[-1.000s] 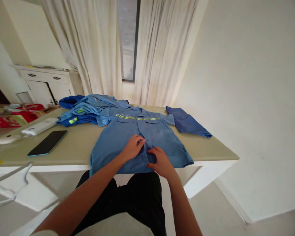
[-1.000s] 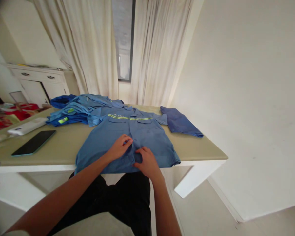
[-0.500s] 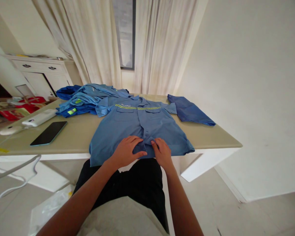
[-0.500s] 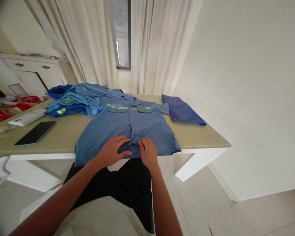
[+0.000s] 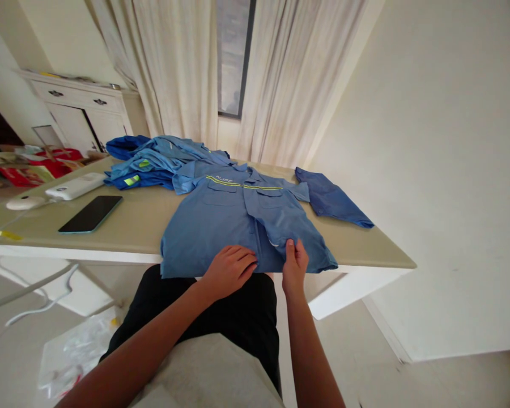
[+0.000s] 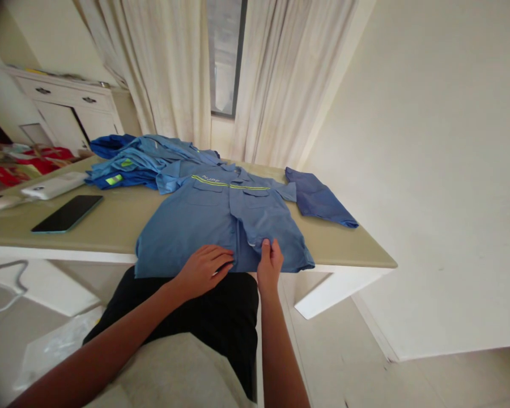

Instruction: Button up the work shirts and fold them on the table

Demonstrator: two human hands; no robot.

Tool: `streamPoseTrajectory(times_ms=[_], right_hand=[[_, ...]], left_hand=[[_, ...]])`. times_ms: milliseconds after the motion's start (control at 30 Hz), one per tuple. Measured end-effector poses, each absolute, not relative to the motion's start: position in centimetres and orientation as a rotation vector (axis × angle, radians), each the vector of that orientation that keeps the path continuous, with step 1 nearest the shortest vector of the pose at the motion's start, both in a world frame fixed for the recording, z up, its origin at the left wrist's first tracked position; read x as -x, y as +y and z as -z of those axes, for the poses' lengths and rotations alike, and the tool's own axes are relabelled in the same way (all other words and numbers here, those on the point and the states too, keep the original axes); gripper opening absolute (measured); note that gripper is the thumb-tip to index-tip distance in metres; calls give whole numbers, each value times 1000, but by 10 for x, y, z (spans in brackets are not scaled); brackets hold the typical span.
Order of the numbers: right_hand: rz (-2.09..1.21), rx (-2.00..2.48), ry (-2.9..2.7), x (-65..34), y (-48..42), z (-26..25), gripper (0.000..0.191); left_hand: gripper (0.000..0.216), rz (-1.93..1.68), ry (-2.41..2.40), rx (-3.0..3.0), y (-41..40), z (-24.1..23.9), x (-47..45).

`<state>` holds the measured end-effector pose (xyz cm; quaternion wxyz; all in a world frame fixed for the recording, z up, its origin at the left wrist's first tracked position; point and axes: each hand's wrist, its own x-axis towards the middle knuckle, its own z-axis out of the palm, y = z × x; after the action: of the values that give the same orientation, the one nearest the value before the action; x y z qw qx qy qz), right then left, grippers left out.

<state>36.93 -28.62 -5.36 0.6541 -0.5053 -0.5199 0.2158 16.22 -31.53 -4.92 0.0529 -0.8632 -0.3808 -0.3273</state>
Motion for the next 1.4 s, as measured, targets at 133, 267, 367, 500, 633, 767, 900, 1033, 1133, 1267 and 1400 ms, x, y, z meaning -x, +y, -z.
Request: streamPoseTrajectory(times_ms=[133,267,367,500,633,767,900,1033,1133,1267,1400], right_hand=[[-521,1134,-1442,-367,-300,52,31],[-511,1141,-1523,-360,-311,57,21],[-494,1182,-1496,-356,-314,61,21],[-468,1148,-1551,-355,-317,60,19],[-427,1087,-1681,-356,-321,55,14],[-388,1091,-1783,-358,-323,53,16],[-346,1130,-1864,-359,-325,51,20],[-234,1192,-1968,-357,-327,47,24],[-189,1186,-1936,-355,-327,48,21],[-191,1161,-1844,-350,-325,53,19],[-134,1176,-1797,-346,-326,58,18]], left_hand=[[20,895,-1149,2590,-315,52,-166],[20,840,-1123,2536,-315,58,-160],[23,924,-1075,2478,-316,59,-158],[23,947,-1001,2421,-316,54,-160],[20,960,-1005,2416,-316,52,-164],[22,960,-1088,2458,-317,55,-164],[23,951,-1064,2525,-317,60,-164],[20,955,-1139,2507,-317,60,-168],[14,1000,-1333,2466,-316,57,-173],[11,1044,-1443,2511,-317,53,-177],[13,1058,-1496,2517,-318,52,-177]])
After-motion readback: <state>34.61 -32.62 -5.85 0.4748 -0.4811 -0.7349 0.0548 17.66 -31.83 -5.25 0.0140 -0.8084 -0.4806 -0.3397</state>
